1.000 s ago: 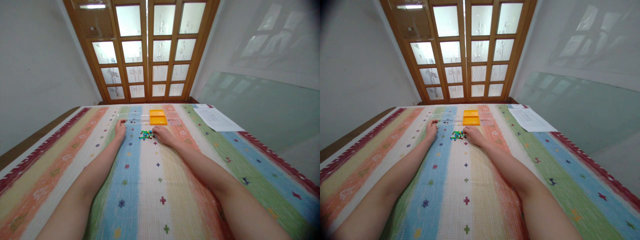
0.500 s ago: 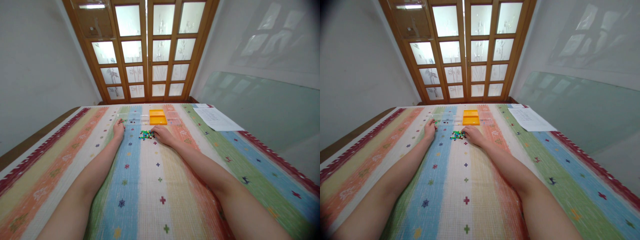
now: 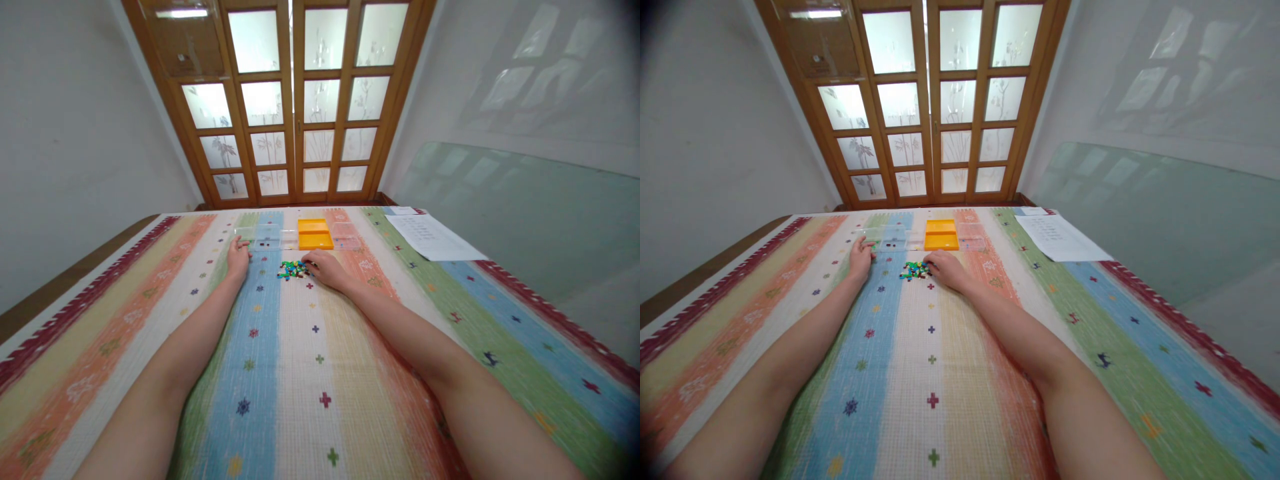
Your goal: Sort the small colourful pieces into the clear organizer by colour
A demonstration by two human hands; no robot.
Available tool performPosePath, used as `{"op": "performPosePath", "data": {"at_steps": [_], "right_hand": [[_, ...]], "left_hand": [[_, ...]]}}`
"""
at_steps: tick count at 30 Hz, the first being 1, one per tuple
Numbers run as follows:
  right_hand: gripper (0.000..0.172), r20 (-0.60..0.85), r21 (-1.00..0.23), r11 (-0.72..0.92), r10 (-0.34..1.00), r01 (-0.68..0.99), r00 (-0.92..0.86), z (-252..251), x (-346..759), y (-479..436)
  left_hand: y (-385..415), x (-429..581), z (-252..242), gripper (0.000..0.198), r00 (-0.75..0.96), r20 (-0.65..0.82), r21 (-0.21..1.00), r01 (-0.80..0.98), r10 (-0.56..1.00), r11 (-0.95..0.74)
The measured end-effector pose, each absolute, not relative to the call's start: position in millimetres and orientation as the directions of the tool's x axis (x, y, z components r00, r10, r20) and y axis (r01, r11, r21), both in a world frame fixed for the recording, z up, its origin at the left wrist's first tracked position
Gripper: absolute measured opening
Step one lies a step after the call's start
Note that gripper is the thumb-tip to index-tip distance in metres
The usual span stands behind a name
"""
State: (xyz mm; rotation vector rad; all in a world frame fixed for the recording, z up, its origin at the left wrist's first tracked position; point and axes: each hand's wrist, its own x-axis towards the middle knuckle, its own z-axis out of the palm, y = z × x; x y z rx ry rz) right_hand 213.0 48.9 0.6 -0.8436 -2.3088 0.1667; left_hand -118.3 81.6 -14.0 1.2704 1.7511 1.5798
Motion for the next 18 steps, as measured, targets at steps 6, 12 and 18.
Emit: {"op": "performPosePath", "data": {"at_steps": [6, 12, 18], "right_hand": [[0.018, 0.562, -0.370, 0.768, 0.633, 0.523, -0.533, -1, 216, 54], [0.016, 0.573, -0.392, 0.754, 0.649, 0.528, -0.501, -3, 217, 56], [0.017, 0.640, -0.467, 0.667, 0.708, 0.581, -0.298, 0, 231, 68]], "left_hand": [[79, -115, -11, 0.057, -0.445, 0.257, 0.930, 0.356, 0.858, -0.094], [71, -107, -7, 0.041, -0.294, 0.337, 0.863, 0.476, 0.894, -0.169], [59, -94, -5, 0.032, 0.049, 0.388, 0.693, 0.644, 0.921, -0.326]]}}
